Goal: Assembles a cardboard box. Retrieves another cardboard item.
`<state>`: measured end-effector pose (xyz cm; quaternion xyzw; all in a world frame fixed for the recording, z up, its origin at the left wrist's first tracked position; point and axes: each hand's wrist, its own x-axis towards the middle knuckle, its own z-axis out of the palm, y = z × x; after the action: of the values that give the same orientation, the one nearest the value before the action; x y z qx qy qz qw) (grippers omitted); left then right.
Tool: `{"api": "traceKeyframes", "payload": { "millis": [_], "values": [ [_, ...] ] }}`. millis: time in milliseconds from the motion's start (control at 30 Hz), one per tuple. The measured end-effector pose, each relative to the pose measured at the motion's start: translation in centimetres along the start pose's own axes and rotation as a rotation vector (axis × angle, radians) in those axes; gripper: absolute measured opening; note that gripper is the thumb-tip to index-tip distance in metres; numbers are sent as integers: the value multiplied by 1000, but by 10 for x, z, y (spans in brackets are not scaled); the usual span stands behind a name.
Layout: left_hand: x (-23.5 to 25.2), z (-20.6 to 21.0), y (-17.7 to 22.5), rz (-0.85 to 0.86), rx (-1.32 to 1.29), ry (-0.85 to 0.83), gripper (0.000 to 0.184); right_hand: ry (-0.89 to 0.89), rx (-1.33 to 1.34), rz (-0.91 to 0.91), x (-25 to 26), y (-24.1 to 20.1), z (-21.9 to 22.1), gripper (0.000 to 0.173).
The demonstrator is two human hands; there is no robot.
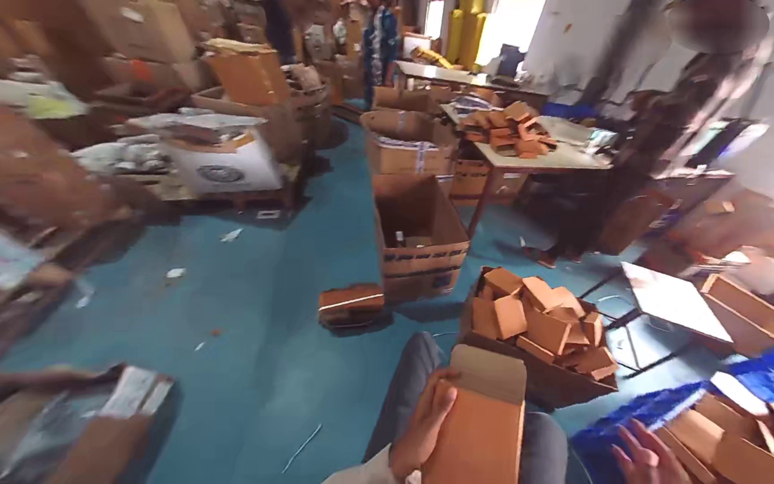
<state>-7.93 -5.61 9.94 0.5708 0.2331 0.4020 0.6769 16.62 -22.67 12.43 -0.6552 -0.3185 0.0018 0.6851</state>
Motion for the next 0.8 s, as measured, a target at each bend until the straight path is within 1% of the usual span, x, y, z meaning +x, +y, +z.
{"api": "traceKeyframes", "payload": {
  "millis": [33,100,133,167,267,333,400,500,567,633,700,733,767,800],
  "values": [
    [7,-3,1,-12,-9,18,47,-156,83,86,-8,2,24,52],
    [23,-8,1,4,-9,32,47,-399,147,183,-31,7,70,70],
    [31,-9,-1,20,-1,29,47,-482,140,205,-41,8,88,77],
    [40,-10,-4,24,3,20,46,-530,126,220,-45,8,102,80],
    [68,-14,-11,-33,47,-11,46,-474,72,295,-39,19,128,81],
    [91,-10,-17,-126,67,-17,51,-465,54,337,-16,41,135,77],
    [118,-3,-27,-227,67,-2,53,-498,48,372,12,69,142,73],
    [166,-1,-54,-341,98,93,60,-484,7,518,63,102,156,68],
    [199,-14,-70,-371,160,187,64,-416,-27,602,103,117,165,65],
    [225,-32,-71,-368,222,276,65,-335,-67,632,150,119,167,64],
    [228,-62,-64,-405,351,325,60,-268,-101,640,192,107,164,64],
    [219,-80,-61,-463,422,338,56,-239,-118,642,213,98,163,63],
    [204,-99,-57,-563,478,357,52,-215,-134,654,231,88,166,64],
    [180,-117,-53,-701,506,391,48,-193,-153,674,245,78,170,65]
  ]
}}
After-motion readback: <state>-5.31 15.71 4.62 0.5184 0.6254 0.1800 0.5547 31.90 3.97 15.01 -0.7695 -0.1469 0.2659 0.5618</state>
